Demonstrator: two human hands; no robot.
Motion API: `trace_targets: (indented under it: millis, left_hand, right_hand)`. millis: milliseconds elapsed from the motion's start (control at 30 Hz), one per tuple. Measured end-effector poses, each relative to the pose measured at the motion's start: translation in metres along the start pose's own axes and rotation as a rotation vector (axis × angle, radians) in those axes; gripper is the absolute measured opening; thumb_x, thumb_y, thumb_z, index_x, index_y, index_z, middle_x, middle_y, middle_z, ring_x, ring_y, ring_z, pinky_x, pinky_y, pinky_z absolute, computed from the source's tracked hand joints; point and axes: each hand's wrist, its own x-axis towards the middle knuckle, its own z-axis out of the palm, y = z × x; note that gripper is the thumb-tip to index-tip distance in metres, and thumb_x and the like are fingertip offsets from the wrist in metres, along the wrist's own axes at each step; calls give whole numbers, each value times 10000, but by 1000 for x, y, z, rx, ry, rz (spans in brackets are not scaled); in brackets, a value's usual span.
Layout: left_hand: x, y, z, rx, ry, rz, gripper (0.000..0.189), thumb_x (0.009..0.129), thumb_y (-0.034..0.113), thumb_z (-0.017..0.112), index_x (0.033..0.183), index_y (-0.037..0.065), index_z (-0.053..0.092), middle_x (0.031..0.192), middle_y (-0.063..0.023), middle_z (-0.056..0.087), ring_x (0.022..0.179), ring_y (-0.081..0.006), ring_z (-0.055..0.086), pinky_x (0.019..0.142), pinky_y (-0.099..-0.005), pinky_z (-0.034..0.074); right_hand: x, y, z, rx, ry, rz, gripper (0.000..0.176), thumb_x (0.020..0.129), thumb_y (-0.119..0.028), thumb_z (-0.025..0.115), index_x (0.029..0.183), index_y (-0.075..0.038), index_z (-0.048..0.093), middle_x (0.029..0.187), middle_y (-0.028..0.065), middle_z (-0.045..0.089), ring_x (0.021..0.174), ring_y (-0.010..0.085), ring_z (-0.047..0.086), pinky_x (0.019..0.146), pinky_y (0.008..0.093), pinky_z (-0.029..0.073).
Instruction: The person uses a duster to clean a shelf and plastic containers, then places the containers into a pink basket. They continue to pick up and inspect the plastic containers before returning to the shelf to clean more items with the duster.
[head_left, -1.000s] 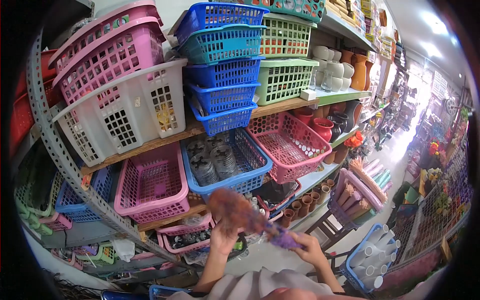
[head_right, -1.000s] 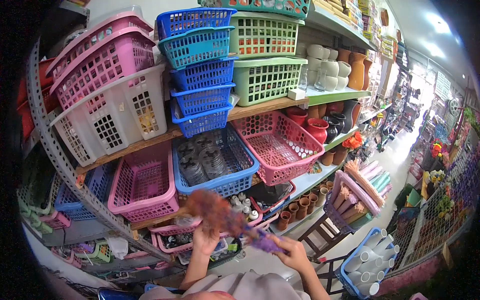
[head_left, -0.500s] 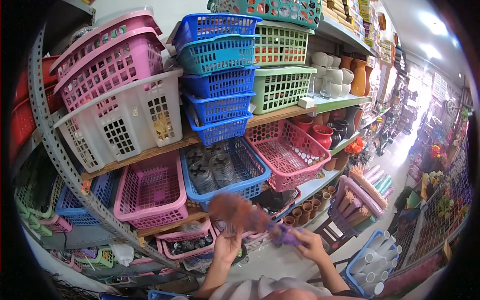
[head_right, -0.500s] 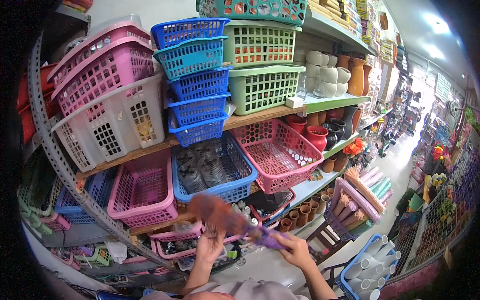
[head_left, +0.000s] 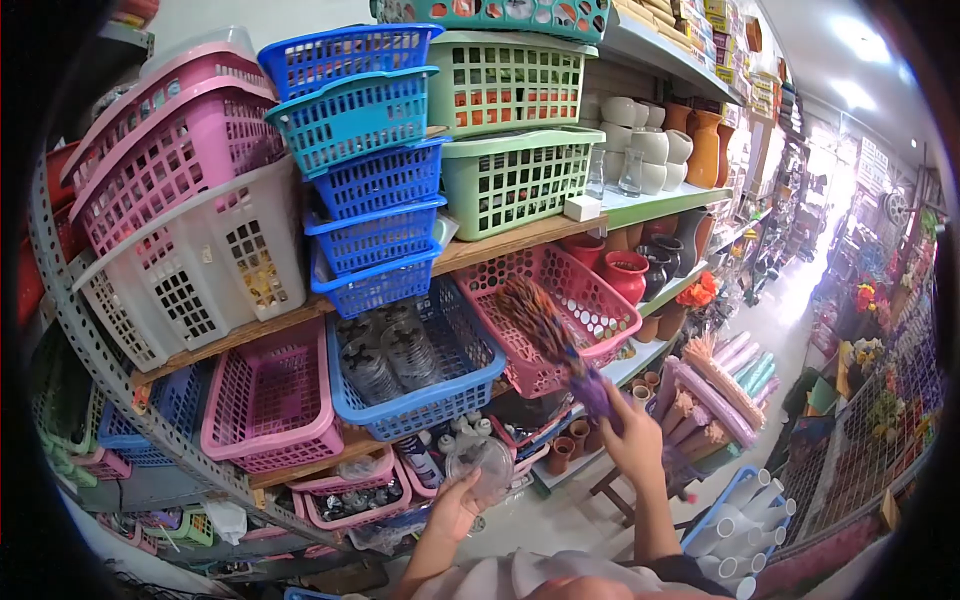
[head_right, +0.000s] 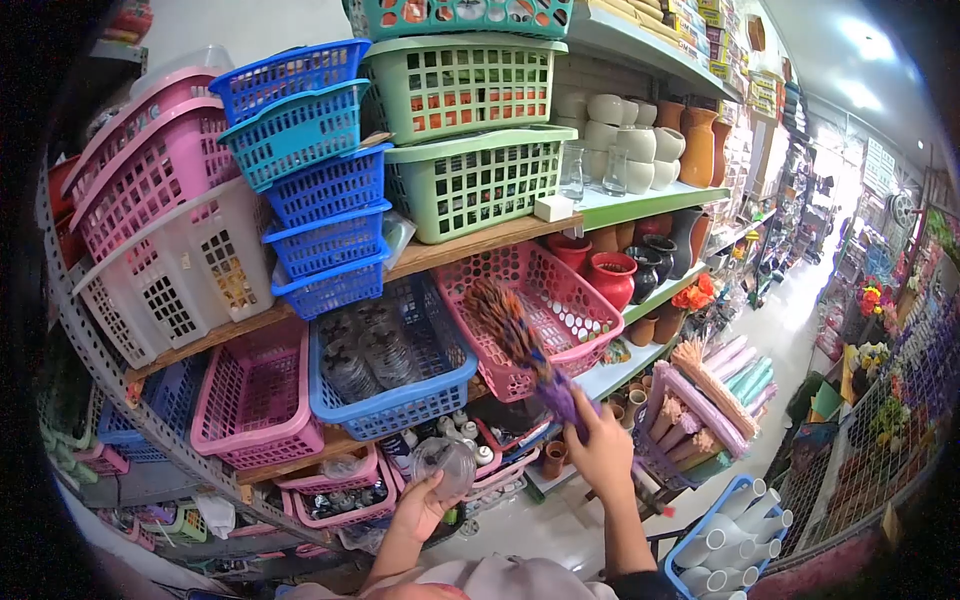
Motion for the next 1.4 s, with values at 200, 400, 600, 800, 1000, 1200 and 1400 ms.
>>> trace_targets:
  millis: [200, 400, 600, 800, 1000, 1200, 1400]
  left_hand:
    - [20, 2, 17, 36, 7, 67, 239, 896, 116, 567, 1129, 64, 567, 1120, -106, 635, 1029, -249, 629, 895, -487, 520]
    - [30, -2, 30, 33, 26, 159, 264, 900, 108, 547, 1149, 23, 551, 1144, -154, 625, 1041, -281, 627, 882, -421, 539]
    - [35, -7, 33, 72, 85, 226, 277, 893, 102, 564, 1160, 33, 537, 1120, -143, 634, 1026, -286, 633, 861, -417, 547]
    - [30, 4, 29, 80, 119, 291, 352, 886, 67, 576, 1224, 28, 488, 1205, -124, 579, 1109, -253, 582, 868, -434, 541]
    - [31, 41, 24, 317, 231, 603, 422, 861, 62, 638, 1246, 33, 467, 1145, -76, 560, 1073, -185, 550, 898, -322, 468]
    - [21, 131, 43, 793, 99, 735, 370, 882, 121, 643, 1179, 23, 446, 1111, -73, 544, 1080, -151, 509, 904, -309, 427]
    - [28, 212, 11, 1639, 261, 764, 440, 850, 223, 652, 1173, -25, 485, 1109, -141, 561, 1034, -295, 552, 913, -362, 418]
  right_hand:
    - [101, 26, 31, -402, -67, -183, 387, 796, -179, 579, 1177, -111, 578, 898, 191, 604, 792, 351, 645, 676, 457, 512]
    - [166, 0, 37, -664, -285, -378, 243, 723, -140, 628, 957, -90, 667, 879, 130, 655, 750, 279, 659, 647, 407, 510]
    - [175, 6, 51, -806, -294, -509, 168, 722, -198, 644, 863, -138, 715, 892, 55, 669, 919, 251, 613, 764, 426, 450]
    - [153, -5, 37, -682, -123, -616, 385, 763, -396, 677, 1076, -173, 667, 957, 71, 628, 954, 248, 562, 815, 434, 402]
    - [134, -68, 39, 113, -673, -893, 517, 885, -426, 573, 1288, -106, 521, 941, 116, 625, 776, 291, 633, 678, 384, 502]
    - [144, -120, 91, 624, -969, -758, 475, 868, -256, 645, 1209, 44, 504, 834, 171, 661, 742, 228, 659, 674, 336, 506]
    - [176, -153, 151, 595, -838, -860, 332, 758, -106, 703, 1031, 34, 576, 773, 149, 664, 741, 234, 662, 670, 332, 511]
